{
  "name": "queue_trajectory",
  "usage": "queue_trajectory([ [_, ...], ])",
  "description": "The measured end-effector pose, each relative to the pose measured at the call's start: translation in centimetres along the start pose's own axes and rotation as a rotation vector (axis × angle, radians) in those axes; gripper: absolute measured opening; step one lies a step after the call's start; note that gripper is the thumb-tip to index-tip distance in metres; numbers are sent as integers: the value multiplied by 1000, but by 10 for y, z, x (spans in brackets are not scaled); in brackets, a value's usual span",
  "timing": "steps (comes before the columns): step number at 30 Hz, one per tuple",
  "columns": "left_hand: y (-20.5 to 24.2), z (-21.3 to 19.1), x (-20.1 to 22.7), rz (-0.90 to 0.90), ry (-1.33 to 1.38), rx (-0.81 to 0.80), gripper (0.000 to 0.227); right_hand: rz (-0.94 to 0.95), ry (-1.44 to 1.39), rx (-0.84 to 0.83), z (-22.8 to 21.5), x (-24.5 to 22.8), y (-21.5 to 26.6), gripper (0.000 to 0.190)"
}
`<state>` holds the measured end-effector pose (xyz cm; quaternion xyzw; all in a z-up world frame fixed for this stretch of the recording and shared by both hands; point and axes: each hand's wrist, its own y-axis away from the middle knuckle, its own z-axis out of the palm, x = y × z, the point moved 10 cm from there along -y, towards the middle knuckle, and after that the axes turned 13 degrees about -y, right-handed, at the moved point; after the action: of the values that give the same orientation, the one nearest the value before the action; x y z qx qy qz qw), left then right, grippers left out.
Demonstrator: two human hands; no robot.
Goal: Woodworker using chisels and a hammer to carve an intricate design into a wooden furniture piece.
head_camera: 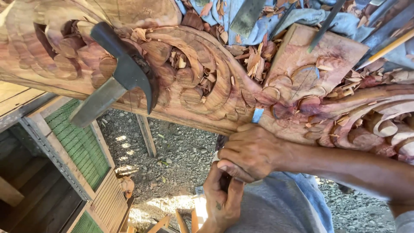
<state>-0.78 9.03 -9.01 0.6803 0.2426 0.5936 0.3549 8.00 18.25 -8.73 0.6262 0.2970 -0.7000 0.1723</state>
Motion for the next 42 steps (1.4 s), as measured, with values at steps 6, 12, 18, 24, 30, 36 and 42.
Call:
queue_trajectory([
  [6,5,1,-5,-90,-62,18,10,42,56,-79,3,1,-1,27],
  [12,-4,1,-5,-54,40,68,13,68,33,32,-18,0,-5,25],
  [18,4,-7,-6,11,-109,77,7,48,87,14,-8,-5,-3,27],
  [24,1,-13,54,215,-314,171,18,54,143,62,-9,-6,-6,25],
  [30,25,-23,27,741,-283,451,34,82,231,59,-12,6,-3,25],
  [36,26,-11,77,484,-419,271,24,9,140,-4,7,-8,11,27],
  [42,26,28,-20,-51,199,-42,27,61,35,-9,3,-19,19,31],
])
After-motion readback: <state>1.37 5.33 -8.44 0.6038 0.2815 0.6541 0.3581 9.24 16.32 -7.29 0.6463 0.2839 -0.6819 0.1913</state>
